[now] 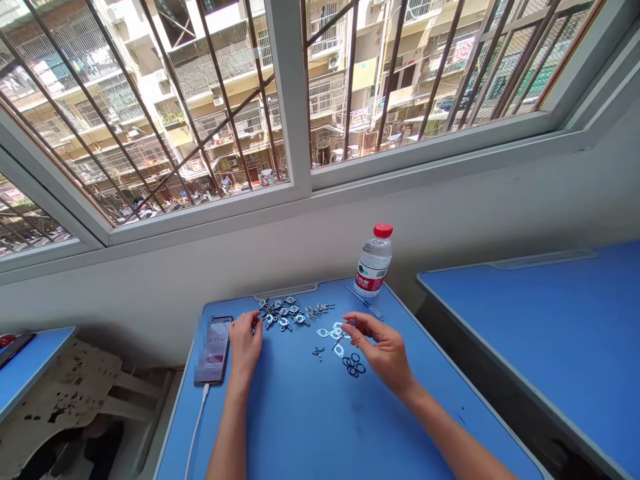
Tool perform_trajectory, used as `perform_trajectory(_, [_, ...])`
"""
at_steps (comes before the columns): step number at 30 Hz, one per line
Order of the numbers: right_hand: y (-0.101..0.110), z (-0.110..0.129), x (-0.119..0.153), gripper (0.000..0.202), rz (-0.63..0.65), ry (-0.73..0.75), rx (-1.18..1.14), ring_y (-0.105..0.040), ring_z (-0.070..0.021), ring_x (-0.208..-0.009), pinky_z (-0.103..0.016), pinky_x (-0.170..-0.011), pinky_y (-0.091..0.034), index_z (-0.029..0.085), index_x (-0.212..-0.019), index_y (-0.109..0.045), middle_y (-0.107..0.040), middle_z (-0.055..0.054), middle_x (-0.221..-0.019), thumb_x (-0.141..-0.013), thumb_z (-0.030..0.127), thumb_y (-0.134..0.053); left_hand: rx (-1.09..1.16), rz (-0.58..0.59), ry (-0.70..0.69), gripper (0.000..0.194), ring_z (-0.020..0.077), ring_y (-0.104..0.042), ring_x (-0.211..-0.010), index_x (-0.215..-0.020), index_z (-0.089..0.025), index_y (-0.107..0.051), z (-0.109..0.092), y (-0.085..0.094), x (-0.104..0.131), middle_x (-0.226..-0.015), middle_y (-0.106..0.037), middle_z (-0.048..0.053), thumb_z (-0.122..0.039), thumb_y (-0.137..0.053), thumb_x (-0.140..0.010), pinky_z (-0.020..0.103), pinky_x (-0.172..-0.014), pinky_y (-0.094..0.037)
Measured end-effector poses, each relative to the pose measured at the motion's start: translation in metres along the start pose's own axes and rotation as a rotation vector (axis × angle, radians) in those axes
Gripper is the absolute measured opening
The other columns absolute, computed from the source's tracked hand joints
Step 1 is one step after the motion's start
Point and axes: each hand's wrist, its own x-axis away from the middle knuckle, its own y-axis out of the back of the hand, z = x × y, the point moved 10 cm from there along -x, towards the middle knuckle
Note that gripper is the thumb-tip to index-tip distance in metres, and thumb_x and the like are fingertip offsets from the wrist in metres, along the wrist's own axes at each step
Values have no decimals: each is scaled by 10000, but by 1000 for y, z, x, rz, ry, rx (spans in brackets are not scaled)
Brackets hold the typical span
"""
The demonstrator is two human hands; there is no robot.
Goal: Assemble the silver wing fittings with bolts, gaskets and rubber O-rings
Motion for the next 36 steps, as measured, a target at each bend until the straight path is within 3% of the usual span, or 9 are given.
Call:
perform_trajectory(4, [2, 0, -1, 182, -9, -14, -7, -540, -142, -538, -273, -518, -505, 186, -904, -704, -591, -5, -645, -847, 355, -668, 53, -40, 82, 269, 236, -670, -871, -961, -180, -671, 30, 37, 3, -937, -707, 82, -329, -465, -872, 359, -807, -509])
perform_trajectory(7, [2, -2, -2, 187, -4, -29, -28, -548, -145, -538, -274, -515, -515, 185, -905, -703, -603, -11, -657, -839, 358, -675, 76, 40, 110, 289, 226, -674, -843, -940, -168, -678, 40, 43, 7, -921, -720, 78, -358, -478, -853, 325, -754, -524])
perform_trajectory(11, [3, -5, -2, 184, -9, -28, -21, -548, -144, -534, -271, -508, -512, 186, -906, -704, -595, -7, -647, -836, 355, -679, 32, 237, 94, 256, 215, -661, -817, -932, -191, -700, 28, 25, 16, -867, -719, 41, -362, -543, -824, 314, -740, -496])
perform_trajectory(14, [3, -8, -2, 180, -12, -24, 4, -545, -142, -533, -272, -510, -501, 187, -899, -704, -594, -5, -646, -840, 355, -673, -70, 361, 78, 219, 263, -637, -929, -942, -210, -705, 16, 8, 23, -910, -708, 46, -293, -638, -750, 389, -850, -427])
perform_trajectory(21, [2, -7, -3, 171, -4, -22, 36, -529, -138, -528, -271, -508, -488, 184, -898, -697, -579, -1, -637, -850, 343, -659, -248, 525, 45, 165, 330, -569, -1029, -920, -159, -653, -1, -16, 31, -1000, -672, 109, -188, -597, -767, 447, -880, -348])
perform_trajectory(26, [3, -3, -3, 161, -4, -6, 44, -535, -140, -528, -267, -504, -489, 185, -901, -699, -590, -3, -640, -851, 333, -661, -223, 612, -23, 157, 275, -570, -1028, -935, -184, -638, -24, -30, 39, -1033, -657, 76, -147, -553, -808, 393, -892, -353])
perform_trajectory(31, [3, -1, -2, 149, -1, 21, 55, -542, -135, -525, -258, -508, -494, 189, -910, -700, -588, 4, -632, -852, 323, -665, -139, 716, -78, 160, 220, -596, -950, -964, -209, -639, -53, -55, 60, -999, -665, 31, -253, -649, -811, 282, -771, -419])
perform_trajectory(36, [3, -1, -2, 148, -2, 21, 62, -543, -132, -519, -255, -502, -494, 188, -899, -700, -595, 5, -632, -848, 322, -668, -73, 743, -77, 388, 245, -621, -919, -1203, -212, -572, -66, -66, 70, -912, -698, 29, -393, -631, -865, 303, -768, -431])
